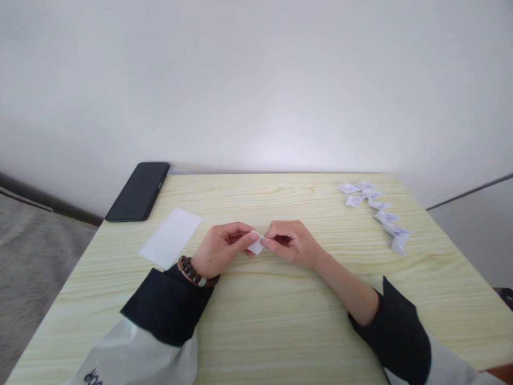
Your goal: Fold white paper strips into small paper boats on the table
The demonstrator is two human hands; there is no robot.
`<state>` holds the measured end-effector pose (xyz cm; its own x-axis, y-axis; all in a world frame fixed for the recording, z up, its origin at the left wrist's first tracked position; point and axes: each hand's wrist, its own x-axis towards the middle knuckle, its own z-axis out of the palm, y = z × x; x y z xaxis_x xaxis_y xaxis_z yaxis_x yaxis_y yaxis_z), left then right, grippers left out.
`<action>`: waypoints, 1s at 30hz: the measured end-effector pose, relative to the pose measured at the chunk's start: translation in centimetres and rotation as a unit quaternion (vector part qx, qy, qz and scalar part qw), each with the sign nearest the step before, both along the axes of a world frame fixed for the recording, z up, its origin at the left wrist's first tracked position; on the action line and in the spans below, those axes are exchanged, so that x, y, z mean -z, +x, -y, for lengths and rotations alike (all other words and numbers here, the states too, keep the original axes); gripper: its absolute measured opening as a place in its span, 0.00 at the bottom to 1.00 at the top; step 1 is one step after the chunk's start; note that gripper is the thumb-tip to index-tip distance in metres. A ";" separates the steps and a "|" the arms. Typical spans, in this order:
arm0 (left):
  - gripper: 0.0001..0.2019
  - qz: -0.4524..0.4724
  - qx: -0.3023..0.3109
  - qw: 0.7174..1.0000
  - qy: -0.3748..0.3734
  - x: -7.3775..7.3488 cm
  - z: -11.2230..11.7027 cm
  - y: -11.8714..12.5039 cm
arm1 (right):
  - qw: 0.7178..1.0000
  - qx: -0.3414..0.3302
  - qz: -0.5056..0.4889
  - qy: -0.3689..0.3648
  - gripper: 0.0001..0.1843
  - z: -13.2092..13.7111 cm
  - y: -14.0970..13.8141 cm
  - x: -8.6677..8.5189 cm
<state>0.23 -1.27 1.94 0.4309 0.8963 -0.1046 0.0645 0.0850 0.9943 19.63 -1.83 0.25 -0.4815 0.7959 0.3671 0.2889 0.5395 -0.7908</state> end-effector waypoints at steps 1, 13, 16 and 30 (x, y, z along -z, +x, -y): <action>0.11 -0.005 -0.006 1.000 0.012 0.1 0.1 0.0 | 1.000 -0.002 0.006 0.003 0.09 0.0 0.0 0.0; 0.13 -0.030 -0.035 0.999 0.016 -0.1 0.0 0.2 | 1.000 0.003 0.013 -0.014 0.12 0.1 0.0 -0.4; 0.12 -0.045 -0.043 0.997 0.055 0.0 0.0 0.2 | 1.000 -0.001 0.030 -0.003 0.13 0.1 0.0 -0.3; 0.18 -0.006 -0.010 1.000 -0.026 -0.1 0.0 0.3 | 0.998 0.029 -0.021 -0.047 0.12 0.0 0.0 -0.6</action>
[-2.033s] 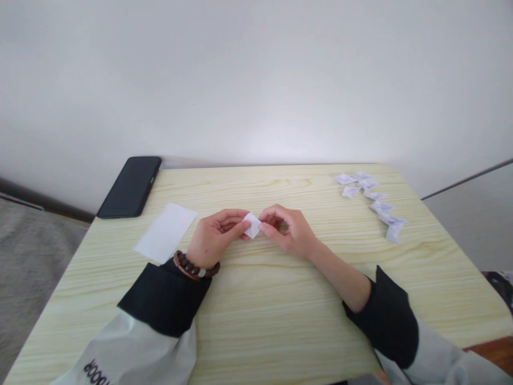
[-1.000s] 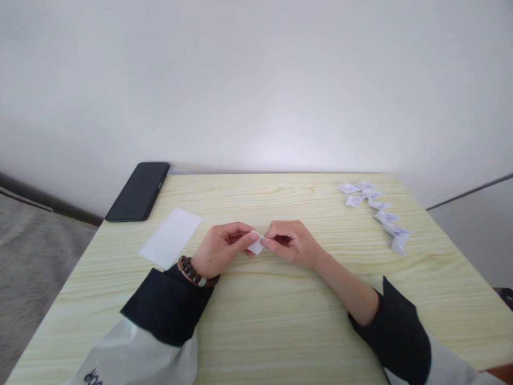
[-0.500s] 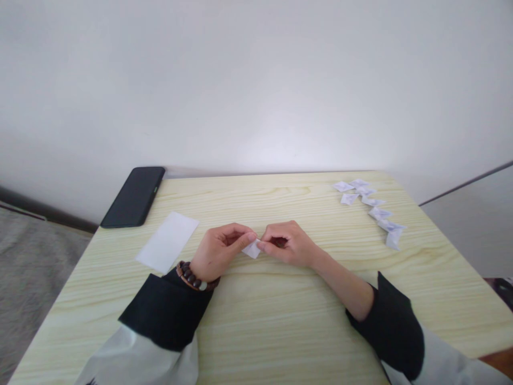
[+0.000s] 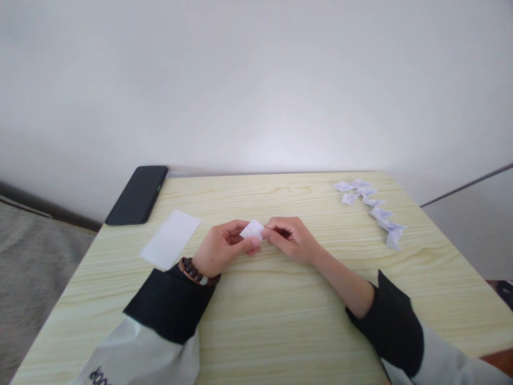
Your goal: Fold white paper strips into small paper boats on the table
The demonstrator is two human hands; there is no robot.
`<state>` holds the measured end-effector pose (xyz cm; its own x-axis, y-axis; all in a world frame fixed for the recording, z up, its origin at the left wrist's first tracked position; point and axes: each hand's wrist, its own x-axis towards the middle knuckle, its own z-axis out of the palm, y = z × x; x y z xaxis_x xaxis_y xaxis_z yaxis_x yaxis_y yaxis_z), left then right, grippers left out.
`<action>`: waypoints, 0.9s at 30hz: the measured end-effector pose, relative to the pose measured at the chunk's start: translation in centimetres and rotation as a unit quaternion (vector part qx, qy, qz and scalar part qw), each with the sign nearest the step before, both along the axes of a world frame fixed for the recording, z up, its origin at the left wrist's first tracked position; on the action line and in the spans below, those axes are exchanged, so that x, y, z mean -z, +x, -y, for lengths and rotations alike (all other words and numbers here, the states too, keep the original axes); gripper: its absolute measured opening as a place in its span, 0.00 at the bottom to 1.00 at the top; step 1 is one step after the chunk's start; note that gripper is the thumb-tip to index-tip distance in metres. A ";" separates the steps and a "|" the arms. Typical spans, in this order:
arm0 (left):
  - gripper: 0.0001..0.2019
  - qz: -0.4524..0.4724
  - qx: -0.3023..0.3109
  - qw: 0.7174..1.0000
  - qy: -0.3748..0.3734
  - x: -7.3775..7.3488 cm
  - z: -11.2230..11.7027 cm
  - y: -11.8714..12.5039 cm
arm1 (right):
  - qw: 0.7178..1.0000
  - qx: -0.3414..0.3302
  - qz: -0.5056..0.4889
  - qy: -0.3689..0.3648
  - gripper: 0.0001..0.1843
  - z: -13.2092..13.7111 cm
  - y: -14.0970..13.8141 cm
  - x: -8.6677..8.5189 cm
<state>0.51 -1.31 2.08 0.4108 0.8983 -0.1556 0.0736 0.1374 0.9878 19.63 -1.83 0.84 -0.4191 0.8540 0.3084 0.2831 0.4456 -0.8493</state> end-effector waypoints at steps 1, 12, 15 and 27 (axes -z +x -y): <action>0.16 -0.012 0.014 1.000 -0.001 0.0 0.0 0.0 | 1.000 0.000 0.001 0.001 0.12 0.0 0.0 0.0; 0.14 -0.024 0.036 0.999 -0.016 0.0 0.1 -0.3 | 0.999 -0.040 0.000 -0.027 0.13 -0.1 0.2 0.0; 0.18 -0.012 0.035 0.999 -0.010 -0.1 0.1 -0.3 | 0.997 -0.046 -0.021 -0.051 0.14 -0.1 0.2 0.0; 0.13 -0.056 0.069 0.996 -0.001 -0.3 0.1 -0.2 | 0.999 -0.022 0.036 0.020 0.12 -0.3 0.0 0.1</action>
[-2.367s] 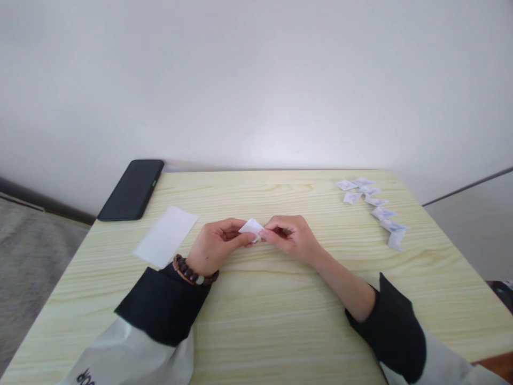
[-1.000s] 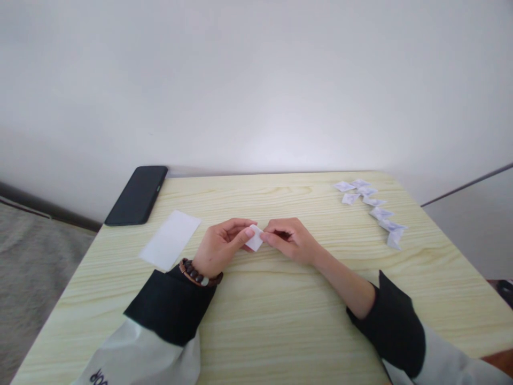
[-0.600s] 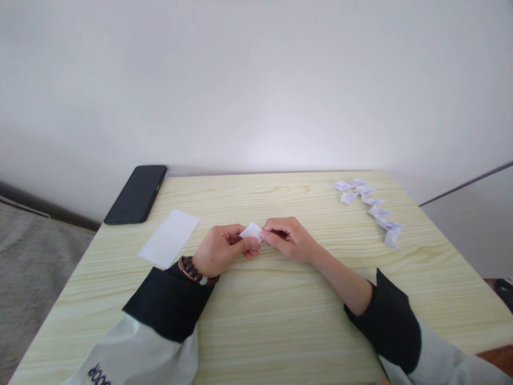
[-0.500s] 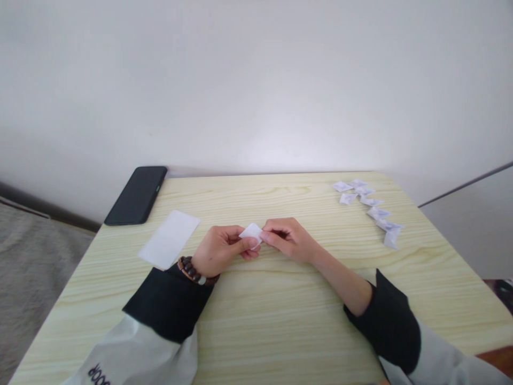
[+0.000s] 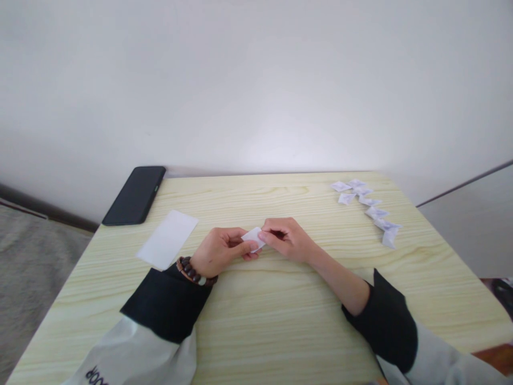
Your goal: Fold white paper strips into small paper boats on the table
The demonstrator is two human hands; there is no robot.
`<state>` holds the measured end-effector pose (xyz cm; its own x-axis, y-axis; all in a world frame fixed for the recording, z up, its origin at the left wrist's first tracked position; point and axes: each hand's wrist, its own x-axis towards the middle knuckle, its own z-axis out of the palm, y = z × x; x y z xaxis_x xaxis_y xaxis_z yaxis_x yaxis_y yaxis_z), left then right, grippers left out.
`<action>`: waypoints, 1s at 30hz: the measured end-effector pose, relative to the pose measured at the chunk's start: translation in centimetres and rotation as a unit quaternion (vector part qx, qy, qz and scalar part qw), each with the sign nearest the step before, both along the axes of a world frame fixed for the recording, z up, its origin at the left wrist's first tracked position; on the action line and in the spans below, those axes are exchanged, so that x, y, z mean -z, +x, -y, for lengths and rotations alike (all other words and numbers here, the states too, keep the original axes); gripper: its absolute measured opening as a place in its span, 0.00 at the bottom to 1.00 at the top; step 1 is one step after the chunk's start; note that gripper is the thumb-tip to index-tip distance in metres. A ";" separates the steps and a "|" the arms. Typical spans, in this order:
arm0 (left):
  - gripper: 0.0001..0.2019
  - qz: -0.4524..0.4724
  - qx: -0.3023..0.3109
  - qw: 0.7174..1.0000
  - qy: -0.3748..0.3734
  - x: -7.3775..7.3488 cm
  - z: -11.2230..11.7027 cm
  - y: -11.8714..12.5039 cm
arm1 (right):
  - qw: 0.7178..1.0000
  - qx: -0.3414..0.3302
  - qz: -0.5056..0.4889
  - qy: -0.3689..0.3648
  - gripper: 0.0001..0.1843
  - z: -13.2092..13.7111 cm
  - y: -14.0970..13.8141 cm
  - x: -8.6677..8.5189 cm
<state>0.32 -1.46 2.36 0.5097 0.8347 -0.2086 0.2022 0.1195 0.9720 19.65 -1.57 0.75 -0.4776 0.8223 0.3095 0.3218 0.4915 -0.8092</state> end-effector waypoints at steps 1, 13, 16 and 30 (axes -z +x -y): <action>0.12 0.003 -0.001 1.000 0.000 0.0 0.0 0.0 | 1.000 0.000 0.004 0.004 0.12 0.0 0.0 0.0; 0.11 -0.039 0.044 0.998 0.003 0.0 0.2 0.1 | 1.000 -0.008 0.007 0.009 0.12 0.1 -0.1 0.0; 0.12 -0.033 0.036 0.999 0.005 -0.2 0.2 0.2 | 1.000 0.002 -0.005 0.006 0.12 0.1 -0.2 0.0; 0.19 0.023 -0.036 0.999 0.030 0.0 -0.1 -0.1 | 1.000 -0.003 0.014 -0.002 0.15 0.1 -0.1 -0.1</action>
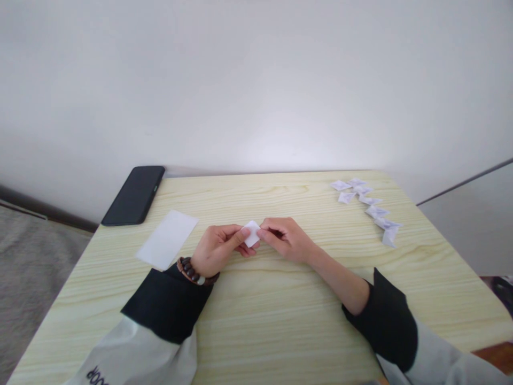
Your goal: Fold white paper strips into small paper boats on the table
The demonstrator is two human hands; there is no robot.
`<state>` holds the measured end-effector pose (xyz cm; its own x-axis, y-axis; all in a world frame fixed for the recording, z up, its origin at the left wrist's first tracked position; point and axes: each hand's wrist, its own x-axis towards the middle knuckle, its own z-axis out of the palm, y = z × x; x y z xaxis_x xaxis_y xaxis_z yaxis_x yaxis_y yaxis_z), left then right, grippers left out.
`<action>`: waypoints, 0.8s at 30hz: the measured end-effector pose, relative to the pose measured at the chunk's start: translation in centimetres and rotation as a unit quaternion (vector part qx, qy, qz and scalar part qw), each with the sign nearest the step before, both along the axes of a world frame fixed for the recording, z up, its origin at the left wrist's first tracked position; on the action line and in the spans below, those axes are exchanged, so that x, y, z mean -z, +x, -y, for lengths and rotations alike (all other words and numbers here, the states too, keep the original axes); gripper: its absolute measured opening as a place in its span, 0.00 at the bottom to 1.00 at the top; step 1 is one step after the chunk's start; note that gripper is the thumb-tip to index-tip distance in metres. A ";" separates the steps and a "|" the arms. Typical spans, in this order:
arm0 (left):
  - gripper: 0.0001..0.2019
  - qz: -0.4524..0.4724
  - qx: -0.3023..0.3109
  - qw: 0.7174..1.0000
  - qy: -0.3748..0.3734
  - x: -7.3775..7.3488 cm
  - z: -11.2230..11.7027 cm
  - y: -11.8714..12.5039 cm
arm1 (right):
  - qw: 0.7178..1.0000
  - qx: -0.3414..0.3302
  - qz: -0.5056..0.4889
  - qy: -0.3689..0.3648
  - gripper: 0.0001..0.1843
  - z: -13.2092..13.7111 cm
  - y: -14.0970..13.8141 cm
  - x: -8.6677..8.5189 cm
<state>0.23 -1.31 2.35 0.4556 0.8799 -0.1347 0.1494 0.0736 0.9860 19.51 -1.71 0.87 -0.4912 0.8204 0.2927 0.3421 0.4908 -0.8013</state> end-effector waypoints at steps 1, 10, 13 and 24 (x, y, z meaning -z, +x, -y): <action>0.19 -0.003 0.000 1.000 0.000 -0.1 0.1 0.0 | 1.000 -0.001 0.001 0.004 0.15 0.0 0.0 0.0; 0.16 0.000 -0.054 0.998 0.031 0.3 0.4 0.6 | 0.999 -0.019 0.031 0.008 0.16 0.0 0.0 0.2; 0.14 0.010 -0.049 0.998 0.043 0.4 0.3 0.5 | 0.999 -0.023 0.038 0.016 0.16 0.0 0.0 0.3; 0.20 -0.084 -0.042 0.979 0.184 1.3 -0.1 -0.2 | 0.997 0.038 0.048 0.043 0.12 -0.1 0.1 0.3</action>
<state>-0.01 -1.16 1.00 0.3790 0.9161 0.1308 0.3196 -0.2622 0.9106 19.62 -1.61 0.60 -0.4570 0.8306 0.3184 0.4547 0.5257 -0.7189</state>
